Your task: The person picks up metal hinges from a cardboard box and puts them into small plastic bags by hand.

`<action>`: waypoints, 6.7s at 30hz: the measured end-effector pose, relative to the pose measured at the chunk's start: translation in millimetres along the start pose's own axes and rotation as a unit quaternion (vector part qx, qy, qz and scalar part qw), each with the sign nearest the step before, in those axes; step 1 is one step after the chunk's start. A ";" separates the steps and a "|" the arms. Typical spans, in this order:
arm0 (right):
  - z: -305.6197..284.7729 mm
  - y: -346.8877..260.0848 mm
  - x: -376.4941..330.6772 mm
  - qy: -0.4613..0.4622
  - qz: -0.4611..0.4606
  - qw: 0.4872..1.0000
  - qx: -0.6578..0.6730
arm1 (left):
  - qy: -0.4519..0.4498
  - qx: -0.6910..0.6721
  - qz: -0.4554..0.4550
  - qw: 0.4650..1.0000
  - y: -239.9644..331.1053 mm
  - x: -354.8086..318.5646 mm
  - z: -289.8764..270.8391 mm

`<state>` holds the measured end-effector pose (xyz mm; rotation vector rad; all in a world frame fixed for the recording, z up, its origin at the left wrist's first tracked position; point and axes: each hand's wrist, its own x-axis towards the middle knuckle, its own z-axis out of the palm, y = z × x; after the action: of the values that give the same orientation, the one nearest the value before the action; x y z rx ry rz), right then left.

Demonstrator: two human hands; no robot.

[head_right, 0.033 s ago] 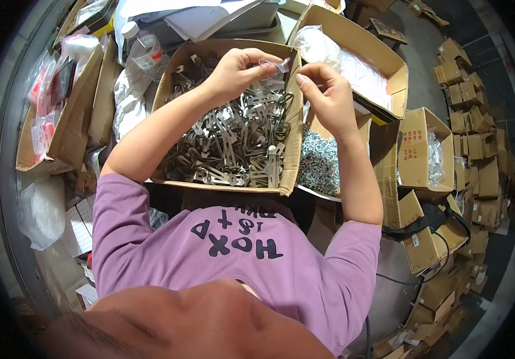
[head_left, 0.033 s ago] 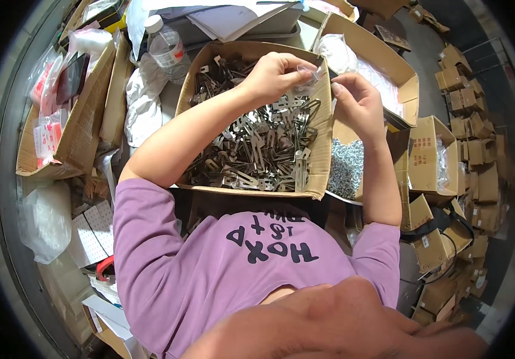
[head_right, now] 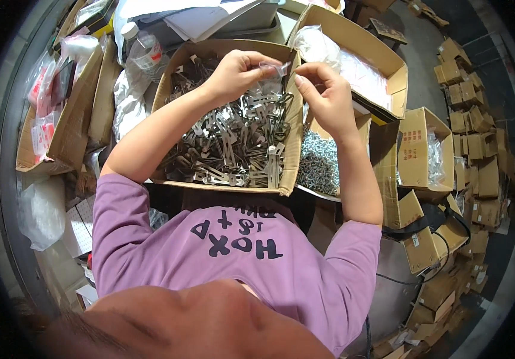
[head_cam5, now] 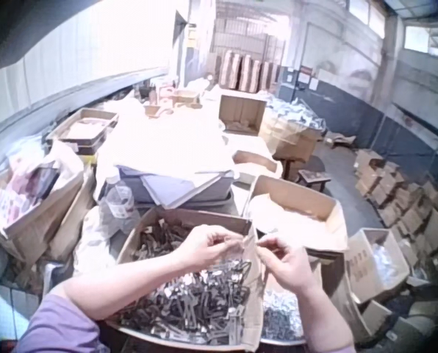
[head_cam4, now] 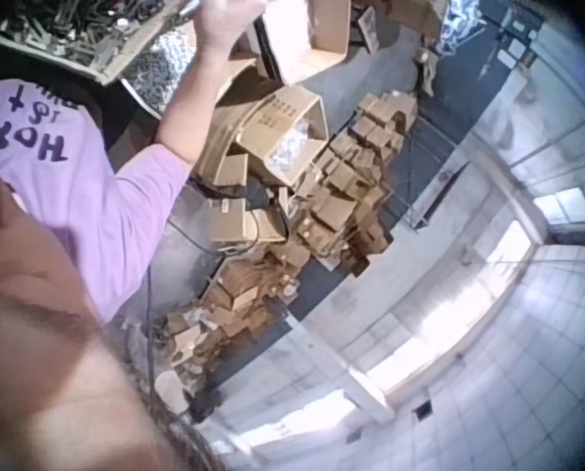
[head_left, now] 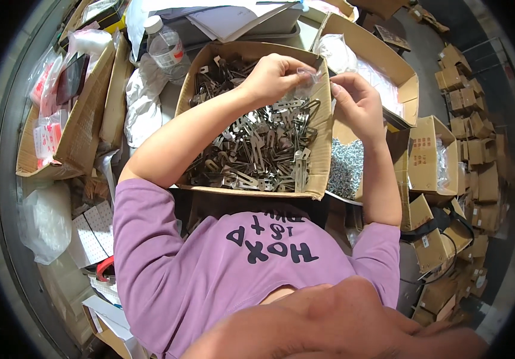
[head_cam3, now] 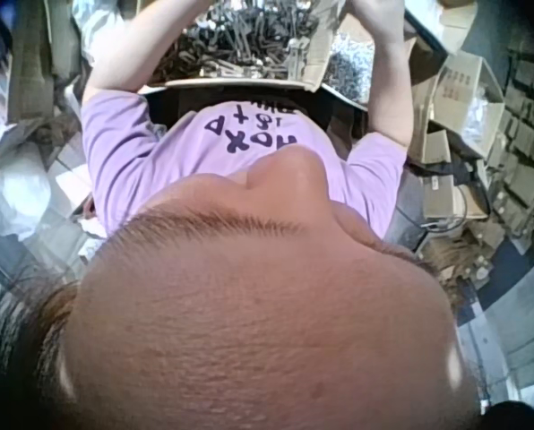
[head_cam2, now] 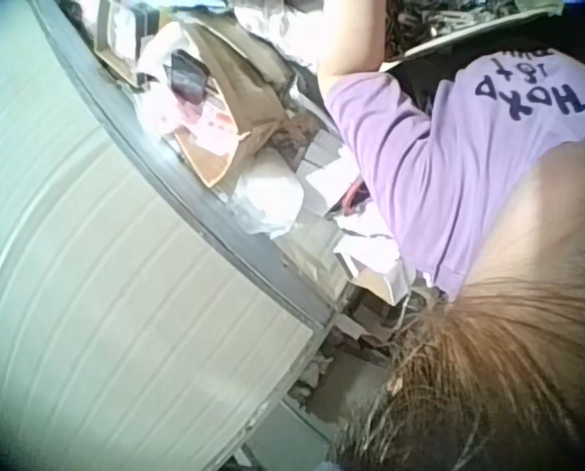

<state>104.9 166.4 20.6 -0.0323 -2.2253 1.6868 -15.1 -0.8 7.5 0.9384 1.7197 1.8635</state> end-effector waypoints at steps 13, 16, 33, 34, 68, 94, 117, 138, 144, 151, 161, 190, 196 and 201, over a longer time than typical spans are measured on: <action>15.8 -28.2 6.1 -0.133 -0.086 0.938 -0.308 | 0.020 0.359 0.251 0.899 -2.6 -5.5 -2.4; 23.6 -29.4 -0.5 -0.174 -0.132 0.894 -0.392 | 0.060 0.439 0.310 0.841 -6.9 -5.7 -1.2; 82.1 -6.0 -18.6 -0.452 0.055 0.804 -0.381 | 0.016 0.312 0.042 0.949 -19.9 8.6 -17.5; 82.4 -6.3 -18.4 -0.453 0.054 0.804 -0.382 | 0.014 0.304 0.044 0.951 -20.7 8.5 -17.6; 11.8 -29.5 -12.3 -0.256 0.092 0.947 0.168 | -0.151 0.237 0.019 0.959 -7.3 2.7 -14.0; -37.8 65.0 -60.2 -0.202 0.156 0.794 -0.551 | -0.234 -0.122 -0.106 0.959 -11.0 -7.6 4.2; -22.7 -8.5 -17.5 -0.090 0.105 0.985 0.107 | -0.285 -0.054 -0.106 0.951 -17.5 -12.7 11.6; -8.4 70.6 144.5 -0.179 0.050 0.727 -0.662 | -0.230 -0.085 -0.085 0.966 -15.7 -0.7 0.2; -8.4 45.4 122.0 -0.127 0.040 0.785 -0.605 | -0.231 -0.088 -0.076 0.966 -16.4 -0.3 -0.5; -36.5 37.5 96.6 0.024 -0.055 0.938 -0.341 | -0.229 -0.098 -0.082 0.965 -15.2 1.0 1.7; -0.8 -33.2 25.2 -0.195 -0.114 0.952 -0.204 | -0.229 -0.146 -0.106 0.957 -11.2 -4.3 -2.3; -21.0 -16.2 -13.5 -0.065 -0.028 0.994 -0.079 | -0.079 -0.075 0.061 0.992 1.9 -4.8 -0.8; -117.3 -33.8 -43.6 0.167 -0.050 0.979 -0.108 | -0.071 -0.074 0.032 0.994 3.0 -8.5 -1.3; -220.7 -50.5 -85.1 0.417 -0.019 0.841 -0.343 | -0.130 -0.067 0.012 0.989 2.3 -3.1 2.1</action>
<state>257.6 337.7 97.1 -0.7371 -1.9315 0.5433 -11.2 -1.8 9.2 1.0972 1.4181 1.7567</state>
